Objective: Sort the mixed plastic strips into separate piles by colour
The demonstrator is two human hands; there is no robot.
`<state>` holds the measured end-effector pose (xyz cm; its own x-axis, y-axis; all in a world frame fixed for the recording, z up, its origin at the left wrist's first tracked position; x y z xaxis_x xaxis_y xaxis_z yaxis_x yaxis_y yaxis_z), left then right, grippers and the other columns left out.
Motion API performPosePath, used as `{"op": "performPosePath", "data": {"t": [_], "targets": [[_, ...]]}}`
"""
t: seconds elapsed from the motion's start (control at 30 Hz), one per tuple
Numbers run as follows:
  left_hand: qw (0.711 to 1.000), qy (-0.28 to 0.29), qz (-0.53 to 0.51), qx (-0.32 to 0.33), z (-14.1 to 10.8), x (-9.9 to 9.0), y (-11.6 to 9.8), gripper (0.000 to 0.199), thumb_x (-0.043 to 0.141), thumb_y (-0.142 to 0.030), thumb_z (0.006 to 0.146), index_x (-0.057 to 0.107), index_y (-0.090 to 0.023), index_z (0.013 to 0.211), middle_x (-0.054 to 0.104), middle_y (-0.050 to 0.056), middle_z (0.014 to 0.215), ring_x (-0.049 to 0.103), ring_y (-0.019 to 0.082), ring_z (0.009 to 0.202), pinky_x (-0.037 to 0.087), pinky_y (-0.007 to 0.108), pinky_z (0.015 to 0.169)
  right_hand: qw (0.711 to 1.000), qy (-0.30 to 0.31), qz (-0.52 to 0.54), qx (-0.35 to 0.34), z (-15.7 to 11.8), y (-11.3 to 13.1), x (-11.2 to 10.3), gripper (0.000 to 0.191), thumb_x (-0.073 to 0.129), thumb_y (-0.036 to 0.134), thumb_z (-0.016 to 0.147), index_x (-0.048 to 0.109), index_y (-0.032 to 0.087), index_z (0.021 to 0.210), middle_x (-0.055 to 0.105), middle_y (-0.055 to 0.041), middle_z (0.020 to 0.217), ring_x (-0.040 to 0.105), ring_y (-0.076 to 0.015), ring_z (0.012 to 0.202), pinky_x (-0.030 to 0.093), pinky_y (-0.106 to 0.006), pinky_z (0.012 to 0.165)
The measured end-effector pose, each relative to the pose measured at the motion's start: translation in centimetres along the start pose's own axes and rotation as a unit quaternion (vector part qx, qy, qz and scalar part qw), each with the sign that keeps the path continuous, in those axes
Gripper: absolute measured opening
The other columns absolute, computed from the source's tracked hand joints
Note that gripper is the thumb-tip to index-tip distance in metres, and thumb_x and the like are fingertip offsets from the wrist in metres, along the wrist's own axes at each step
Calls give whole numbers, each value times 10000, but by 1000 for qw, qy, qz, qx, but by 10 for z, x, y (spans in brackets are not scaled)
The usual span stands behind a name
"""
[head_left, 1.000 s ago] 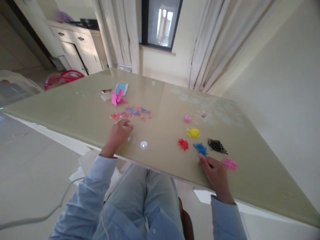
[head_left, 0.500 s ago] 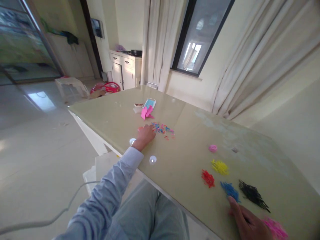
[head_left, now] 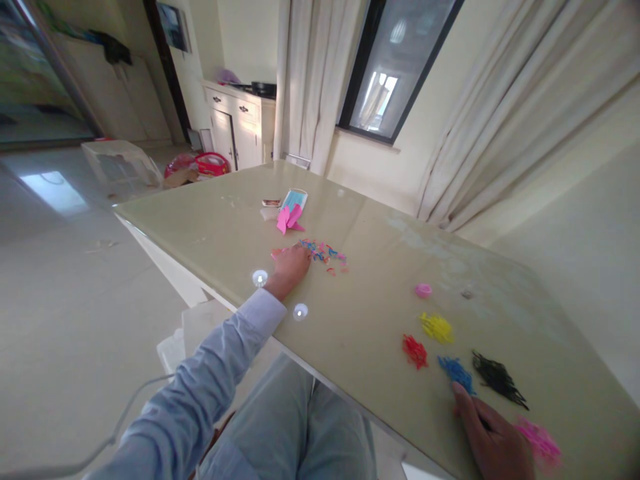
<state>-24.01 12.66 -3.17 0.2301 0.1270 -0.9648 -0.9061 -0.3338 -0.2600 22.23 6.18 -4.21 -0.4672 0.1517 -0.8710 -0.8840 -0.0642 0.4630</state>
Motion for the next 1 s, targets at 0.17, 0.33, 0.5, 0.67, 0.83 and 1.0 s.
{"op": "performPosePath", "data": {"t": [0.17, 0.33, 0.5, 0.67, 0.83, 1.0], "targets": [[1000, -6, 10, 15, 2, 5, 0, 391, 337, -238, 975, 705, -168, 1086, 674, 158, 1134, 673, 298, 1025, 540, 420, 852, 1000, -1, -7, 22, 0, 0, -1, 651, 461, 789, 722, 706, 203, 577, 743, -47, 646, 726, -288, 639, 524, -286, 527], [999, -15, 11, 32, 5, 8, 2, 383, 336, -247, 980, 675, -174, 1142, 666, 154, 1164, 666, 282, 1040, 524, 397, 885, 1000, -3, 7, 0, -1, 3, -2, 627, 485, 770, 737, 714, 202, 600, 740, -44, 641, 726, -294, 639, 529, -293, 529], [999, -24, 15, 34, 4, 10, 2, 397, 310, -246, 988, 671, -155, 1128, 656, 166, 1183, 655, 281, 1059, 517, 386, 882, 1000, -19, 13, -15, -3, 7, -3, 631, 480, 757, 760, 716, 197, 591, 734, -40, 631, 714, -275, 606, 513, -283, 510], [999, -29, 20, 33, 1, 9, 1, 384, 371, -336, 971, 704, -160, 1041, 665, 153, 1131, 664, 282, 1010, 510, 391, 880, 999, -16, 22, -29, -4, 12, -3, 660, 440, 768, 780, 695, 194, 577, 719, -41, 614, 700, -263, 590, 497, -279, 515], [999, -34, 20, 10, 3, 10, 4, 397, 355, -344, 973, 703, -175, 1062, 651, 148, 1162, 656, 283, 1038, 503, 393, 887, 999, -16, 27, -25, -5, 12, -3, 678, 431, 782, 781, 681, 187, 574, 702, -45, 605, 690, -242, 577, 490, -268, 529], [999, -32, 18, 5, 7, 11, 4, 378, 350, -307, 980, 690, -171, 1075, 653, 139, 1159, 658, 258, 1050, 501, 357, 890, 999, -10, 30, -27, -7, 11, -2, 676, 434, 777, 796, 685, 189, 576, 707, -46, 602, 686, -242, 581, 492, -274, 526]]}}
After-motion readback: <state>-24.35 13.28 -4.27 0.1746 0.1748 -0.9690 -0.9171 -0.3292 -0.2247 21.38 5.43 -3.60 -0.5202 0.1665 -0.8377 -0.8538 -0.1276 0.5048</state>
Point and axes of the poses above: each hand's wrist, its own z-axis towards the middle knuckle, its own x-axis out of the palm, y = z × x, the point moved 7 cm from there along z, towards the middle knuckle
